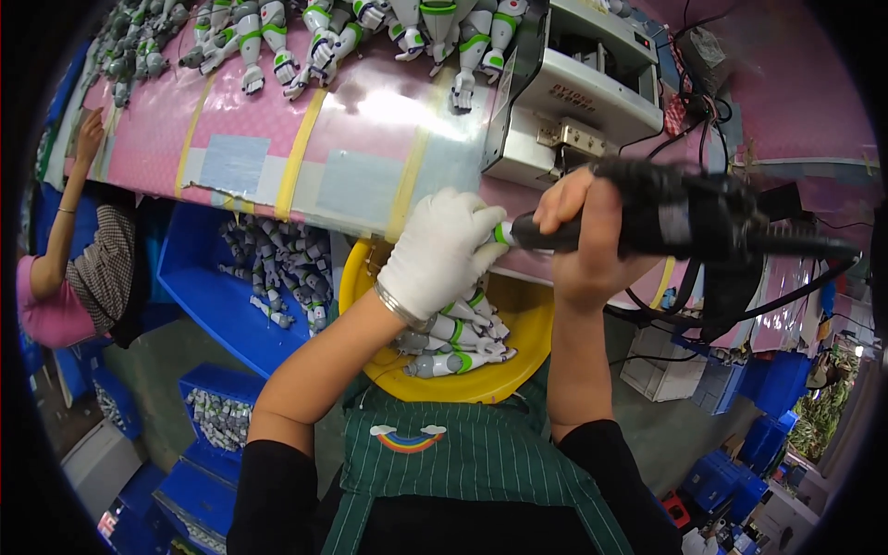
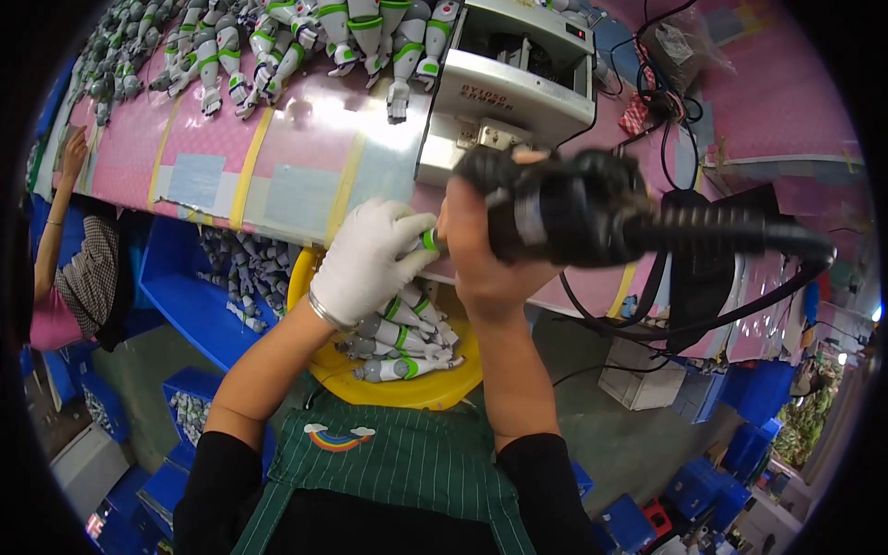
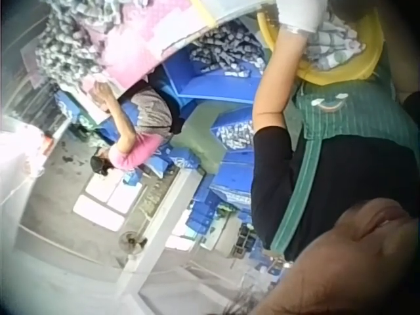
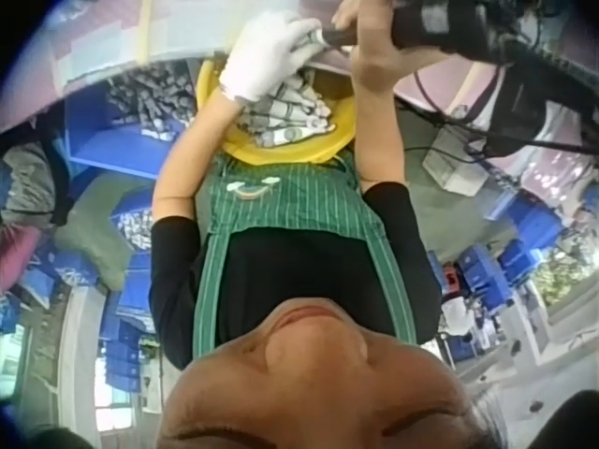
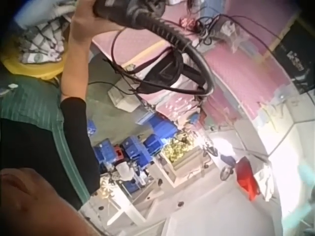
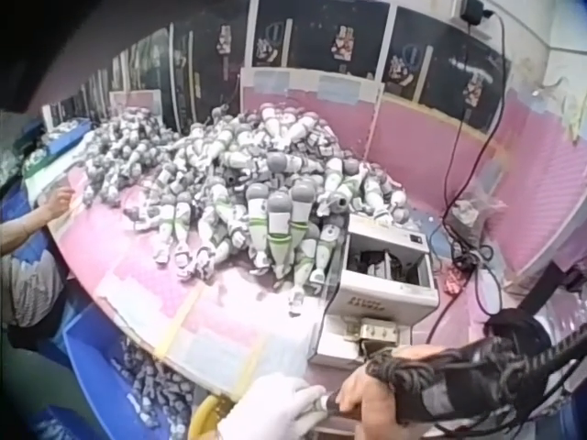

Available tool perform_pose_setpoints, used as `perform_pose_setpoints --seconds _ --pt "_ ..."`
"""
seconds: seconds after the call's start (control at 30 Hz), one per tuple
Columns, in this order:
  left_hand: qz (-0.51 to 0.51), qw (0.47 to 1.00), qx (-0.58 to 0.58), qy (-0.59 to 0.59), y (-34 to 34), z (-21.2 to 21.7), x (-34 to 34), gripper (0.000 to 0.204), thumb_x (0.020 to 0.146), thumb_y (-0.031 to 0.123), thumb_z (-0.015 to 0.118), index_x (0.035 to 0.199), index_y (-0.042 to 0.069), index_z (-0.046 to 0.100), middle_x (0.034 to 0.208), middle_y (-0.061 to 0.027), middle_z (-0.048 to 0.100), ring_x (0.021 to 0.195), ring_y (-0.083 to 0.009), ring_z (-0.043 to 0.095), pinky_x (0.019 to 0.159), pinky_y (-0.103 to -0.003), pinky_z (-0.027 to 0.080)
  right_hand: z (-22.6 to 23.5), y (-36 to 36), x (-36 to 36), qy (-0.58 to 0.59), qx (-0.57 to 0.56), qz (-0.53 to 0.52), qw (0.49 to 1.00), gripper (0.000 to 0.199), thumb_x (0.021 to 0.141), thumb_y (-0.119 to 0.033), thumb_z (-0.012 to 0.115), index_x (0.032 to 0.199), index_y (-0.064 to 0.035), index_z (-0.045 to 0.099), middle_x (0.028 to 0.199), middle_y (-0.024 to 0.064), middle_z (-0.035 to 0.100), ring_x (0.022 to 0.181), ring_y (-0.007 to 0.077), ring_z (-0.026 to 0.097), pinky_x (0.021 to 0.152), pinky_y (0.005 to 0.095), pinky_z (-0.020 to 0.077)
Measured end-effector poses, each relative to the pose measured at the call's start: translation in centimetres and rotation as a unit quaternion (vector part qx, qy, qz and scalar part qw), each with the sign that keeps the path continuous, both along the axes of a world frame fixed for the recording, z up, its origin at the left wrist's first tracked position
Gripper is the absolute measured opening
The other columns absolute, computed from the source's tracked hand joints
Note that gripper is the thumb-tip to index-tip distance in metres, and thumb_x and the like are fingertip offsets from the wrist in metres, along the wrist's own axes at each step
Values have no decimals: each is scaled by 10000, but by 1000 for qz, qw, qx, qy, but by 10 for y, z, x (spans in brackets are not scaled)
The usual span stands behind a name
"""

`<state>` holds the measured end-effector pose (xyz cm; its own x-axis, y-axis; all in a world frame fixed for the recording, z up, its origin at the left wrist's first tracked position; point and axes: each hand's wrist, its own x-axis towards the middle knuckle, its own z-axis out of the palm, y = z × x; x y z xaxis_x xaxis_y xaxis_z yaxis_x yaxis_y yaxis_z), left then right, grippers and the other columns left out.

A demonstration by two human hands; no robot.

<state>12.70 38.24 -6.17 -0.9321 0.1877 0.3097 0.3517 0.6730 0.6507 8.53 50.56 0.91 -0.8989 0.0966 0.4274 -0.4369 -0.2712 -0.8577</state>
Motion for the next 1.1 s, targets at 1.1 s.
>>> perform_pose_setpoints --seconds 1.1 --pt "113 879 -427 178 -287 12 -99 219 744 87 618 958 118 654 1034 -79 654 1039 -287 608 876 -408 480 55 17 -54 41 82 -21 996 131 922 -78 638 936 37 578 609 52 565 496 141 555 514 275 456"
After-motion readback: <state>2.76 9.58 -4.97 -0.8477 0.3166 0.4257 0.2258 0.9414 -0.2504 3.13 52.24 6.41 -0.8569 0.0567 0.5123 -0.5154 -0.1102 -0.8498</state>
